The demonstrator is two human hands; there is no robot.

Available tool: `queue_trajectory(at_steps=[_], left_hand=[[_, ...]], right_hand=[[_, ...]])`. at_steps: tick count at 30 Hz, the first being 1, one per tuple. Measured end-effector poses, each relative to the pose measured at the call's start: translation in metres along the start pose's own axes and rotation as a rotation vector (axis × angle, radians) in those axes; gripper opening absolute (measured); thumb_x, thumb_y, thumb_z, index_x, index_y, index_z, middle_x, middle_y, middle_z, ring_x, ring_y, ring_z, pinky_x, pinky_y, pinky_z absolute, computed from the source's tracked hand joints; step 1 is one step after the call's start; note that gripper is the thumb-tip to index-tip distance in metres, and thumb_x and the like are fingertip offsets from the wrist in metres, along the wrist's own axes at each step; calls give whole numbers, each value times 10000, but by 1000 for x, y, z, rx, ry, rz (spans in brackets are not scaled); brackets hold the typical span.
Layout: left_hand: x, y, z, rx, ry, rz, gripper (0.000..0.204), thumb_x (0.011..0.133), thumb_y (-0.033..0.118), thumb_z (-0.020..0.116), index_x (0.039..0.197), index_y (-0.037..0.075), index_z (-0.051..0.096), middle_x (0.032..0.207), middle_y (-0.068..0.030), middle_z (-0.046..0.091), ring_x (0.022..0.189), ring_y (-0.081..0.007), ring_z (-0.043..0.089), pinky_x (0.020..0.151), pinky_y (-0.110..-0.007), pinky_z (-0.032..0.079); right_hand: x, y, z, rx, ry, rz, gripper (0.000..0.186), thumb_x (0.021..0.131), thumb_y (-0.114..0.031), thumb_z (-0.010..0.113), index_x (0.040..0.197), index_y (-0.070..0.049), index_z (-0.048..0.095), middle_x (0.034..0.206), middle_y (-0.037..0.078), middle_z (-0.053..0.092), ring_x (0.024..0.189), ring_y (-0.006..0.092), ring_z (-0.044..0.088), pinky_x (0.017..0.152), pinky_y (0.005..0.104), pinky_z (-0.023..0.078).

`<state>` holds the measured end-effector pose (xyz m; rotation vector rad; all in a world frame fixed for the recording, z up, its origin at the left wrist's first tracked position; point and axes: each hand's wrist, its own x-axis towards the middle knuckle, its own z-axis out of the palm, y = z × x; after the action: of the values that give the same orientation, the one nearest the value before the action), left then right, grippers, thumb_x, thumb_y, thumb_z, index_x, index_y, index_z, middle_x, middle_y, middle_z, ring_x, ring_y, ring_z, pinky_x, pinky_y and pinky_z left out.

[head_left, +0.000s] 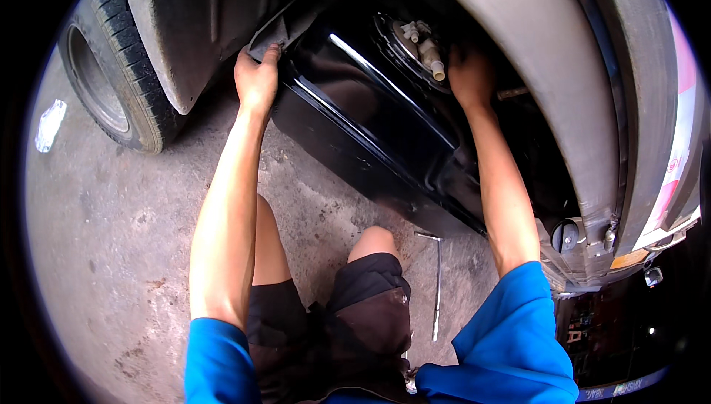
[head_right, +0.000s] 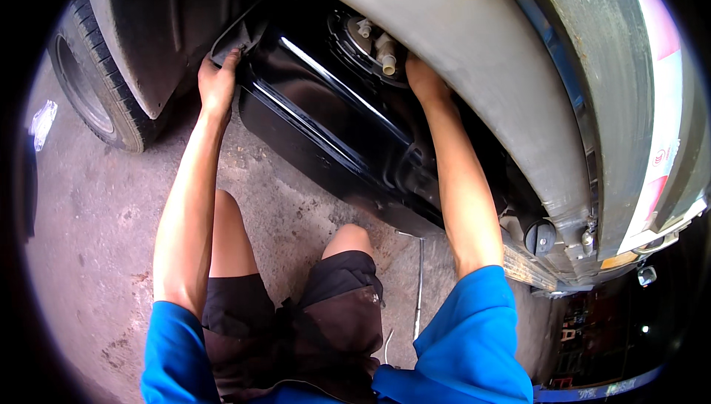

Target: The person works on a black fuel tank under a vehicle by using a wrench and a screwdriver to loosen and tighten fasteners and then handling the tank directly.

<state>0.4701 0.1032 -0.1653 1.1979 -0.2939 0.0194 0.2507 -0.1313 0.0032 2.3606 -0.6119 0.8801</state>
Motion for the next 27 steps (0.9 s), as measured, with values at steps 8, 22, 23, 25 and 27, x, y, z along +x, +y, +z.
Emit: queue_trajectory(at_steps=[8, 22, 23, 25, 27], left_hand=[[-2, -2, 5, 78, 12, 30, 512, 870, 245, 691, 1232, -95, 564, 1159, -258, 658, 1113, -330, 629, 979, -351, 445], [0, -7, 1, 95, 12, 131, 532, 887, 255, 680, 1248, -110, 540, 1172, -249, 652, 1126, -323, 616, 993, -353, 435], [-1, -4, 0, 74, -15, 108, 536, 886, 255, 681, 1255, -106, 538, 1176, -252, 650, 1133, -322, 613, 994, -351, 434], [-1, 2, -2, 74, -13, 114, 540, 885, 258, 682, 1258, -105, 537, 1180, -253, 649, 1138, -320, 612, 996, -349, 433], [5, -7, -4, 118, 7, 111, 541, 884, 265, 684, 1257, -101, 540, 1189, -252, 646, 1143, -314, 611, 999, -343, 432]], right_hand=[[58, 44, 40, 341, -332, 62, 340, 959, -292, 562, 1161, -39, 667, 1147, 216, 661, 1094, 393, 615, 949, 425, 483], [71, 26, 33, 540, -427, 123, 415, 949, -341, 620, 1258, -64, 635, 1248, 136, 648, 1153, 253, 601, 995, 368, 454], [70, 26, 35, 583, -413, 133, 419, 946, -341, 624, 1257, -60, 636, 1245, 138, 649, 1154, 247, 600, 994, 366, 453], [69, 26, 37, 657, -412, 140, 418, 943, -332, 625, 1256, -55, 636, 1243, 138, 651, 1156, 240, 597, 997, 361, 449], [72, 24, 40, 719, -437, 133, 409, 943, -314, 617, 1257, -53, 636, 1244, 134, 651, 1161, 237, 593, 1004, 355, 443]])
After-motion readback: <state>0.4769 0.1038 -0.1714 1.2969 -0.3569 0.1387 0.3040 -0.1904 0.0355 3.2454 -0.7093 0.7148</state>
